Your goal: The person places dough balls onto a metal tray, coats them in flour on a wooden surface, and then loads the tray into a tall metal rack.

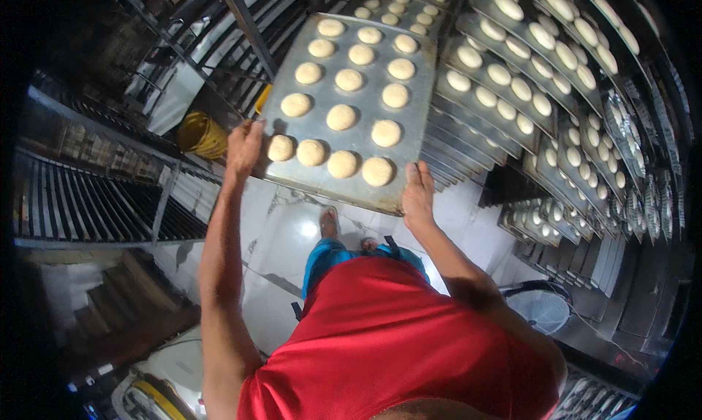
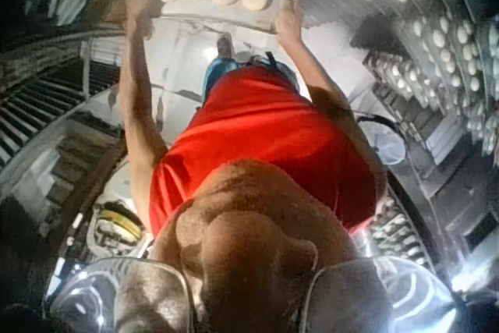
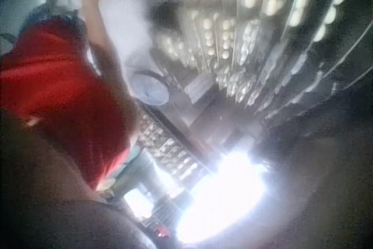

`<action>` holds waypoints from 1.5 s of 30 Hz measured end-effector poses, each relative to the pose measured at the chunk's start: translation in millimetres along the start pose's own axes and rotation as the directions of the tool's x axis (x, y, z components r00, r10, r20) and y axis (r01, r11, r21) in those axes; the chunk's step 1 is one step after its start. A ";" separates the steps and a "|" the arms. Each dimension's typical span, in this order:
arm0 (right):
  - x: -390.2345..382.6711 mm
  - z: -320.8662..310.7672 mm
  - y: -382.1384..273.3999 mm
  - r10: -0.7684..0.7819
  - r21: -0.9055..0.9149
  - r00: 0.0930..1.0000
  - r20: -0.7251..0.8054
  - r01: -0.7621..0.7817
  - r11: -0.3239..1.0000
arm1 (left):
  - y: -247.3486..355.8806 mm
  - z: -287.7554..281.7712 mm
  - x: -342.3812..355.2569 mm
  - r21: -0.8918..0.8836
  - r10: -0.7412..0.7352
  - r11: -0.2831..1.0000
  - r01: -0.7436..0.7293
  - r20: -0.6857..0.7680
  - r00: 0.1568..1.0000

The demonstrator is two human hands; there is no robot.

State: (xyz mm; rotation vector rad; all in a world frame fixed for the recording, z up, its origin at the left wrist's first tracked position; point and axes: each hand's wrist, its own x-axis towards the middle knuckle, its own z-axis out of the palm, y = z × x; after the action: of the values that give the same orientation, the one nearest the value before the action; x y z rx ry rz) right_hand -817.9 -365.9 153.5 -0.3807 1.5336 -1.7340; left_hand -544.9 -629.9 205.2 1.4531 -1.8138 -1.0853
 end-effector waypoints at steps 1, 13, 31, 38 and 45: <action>6.0 7.5 5.6 -0.018 0.012 1.000 -0.018 0.019 1.000 | -0.8 -0.6 13.5 -0.025 -0.002 1.000 0.003 0.025 1.000; 70.7 60.0 -11.8 0.003 0.148 0.973 -0.230 0.032 0.989 | -19.2 -11.6 89.7 -0.697 -0.083 0.591 0.406 0.448 0.890; 132.8 19.5 15.5 0.231 -0.149 0.972 0.037 -0.223 0.963 | 127.6 202.2 248.7 -0.791 0.169 0.478 0.383 0.511 0.843; 178.1 1.5 16.2 0.215 -0.360 0.941 0.259 -0.113 0.926 | 113.7 212.7 166.3 -0.767 0.202 0.603 0.219 0.413 0.888; 162.7 29.6 42.7 0.420 -0.457 0.695 0.584 -0.146 0.877 | 24.5 138.4 18.3 -0.740 -0.298 0.603 0.297 0.136 0.945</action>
State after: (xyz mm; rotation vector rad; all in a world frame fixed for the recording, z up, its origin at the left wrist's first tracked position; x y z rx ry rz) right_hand -889.8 -500.9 77.5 -0.8152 1.2712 -0.8745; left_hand -676.2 -612.2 154.7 1.2124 -0.8777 -1.7365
